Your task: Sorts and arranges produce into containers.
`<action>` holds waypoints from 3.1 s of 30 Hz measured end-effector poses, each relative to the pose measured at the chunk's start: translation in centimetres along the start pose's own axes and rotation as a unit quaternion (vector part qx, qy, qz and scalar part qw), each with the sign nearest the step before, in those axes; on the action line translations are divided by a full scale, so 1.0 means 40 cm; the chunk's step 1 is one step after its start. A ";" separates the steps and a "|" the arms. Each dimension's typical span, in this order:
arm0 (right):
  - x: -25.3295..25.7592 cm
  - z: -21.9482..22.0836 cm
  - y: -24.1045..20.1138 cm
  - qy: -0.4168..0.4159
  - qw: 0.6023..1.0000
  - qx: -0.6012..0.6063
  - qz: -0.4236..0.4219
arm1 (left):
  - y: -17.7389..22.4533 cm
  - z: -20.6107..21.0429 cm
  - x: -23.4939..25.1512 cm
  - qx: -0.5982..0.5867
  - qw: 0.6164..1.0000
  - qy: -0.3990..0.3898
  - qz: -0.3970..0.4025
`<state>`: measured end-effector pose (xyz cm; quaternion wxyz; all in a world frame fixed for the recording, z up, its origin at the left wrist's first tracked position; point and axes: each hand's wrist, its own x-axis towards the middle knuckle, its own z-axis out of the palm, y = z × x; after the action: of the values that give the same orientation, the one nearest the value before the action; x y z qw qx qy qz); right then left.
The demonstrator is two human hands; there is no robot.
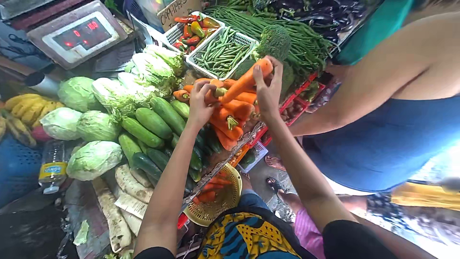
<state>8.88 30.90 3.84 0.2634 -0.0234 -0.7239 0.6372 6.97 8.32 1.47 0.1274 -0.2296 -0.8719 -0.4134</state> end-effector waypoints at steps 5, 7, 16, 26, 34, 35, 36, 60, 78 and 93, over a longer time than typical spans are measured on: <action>-0.090 -0.007 0.060 0.035 0.996 0.066 -0.051 | -0.005 0.028 -0.062 -0.030 0.991 0.014 -0.128; -0.099 -0.005 0.057 0.037 0.997 -0.009 -0.072 | 0.005 0.030 -0.073 -0.030 0.986 0.027 -0.164; -0.142 -0.012 0.008 0.002 0.930 -0.354 -0.096 | 0.052 0.019 -0.111 -0.033 0.984 0.017 -0.174; -0.690 -0.085 0.213 -0.120 0.971 -0.206 -0.002 | 0.151 0.181 -0.730 -0.104 0.953 -0.205 -0.197; -0.900 -0.067 0.504 -0.363 0.792 -0.260 0.417 | -0.163 0.194 -0.968 0.071 0.820 -0.191 -0.535; -0.896 -0.071 0.489 -0.367 0.790 -0.259 0.418 | -0.175 0.180 -0.965 0.088 0.803 -0.180 -0.561; -0.892 -0.078 0.473 -0.373 0.783 -0.273 0.417 | -0.183 0.171 -0.962 0.098 0.789 -0.183 -0.579; -1.020 0.139 0.502 -0.591 0.668 -0.382 0.243 | -0.222 0.347 -1.200 -0.172 0.732 0.033 -0.659; -0.418 -0.023 -0.527 -0.391 0.755 -0.488 -0.197 | -0.169 0.294 -1.037 0.058 0.762 -0.433 -0.478; 0.168 0.201 -0.295 -0.654 0.421 -0.510 -0.367 | -0.186 0.408 -1.045 0.215 0.808 -0.467 -0.287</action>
<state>3.36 23.86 16.85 -0.1407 0.5377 -0.8111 -0.1822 38.73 4.58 -30.89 -0.3735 -0.1014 -0.9189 -0.0764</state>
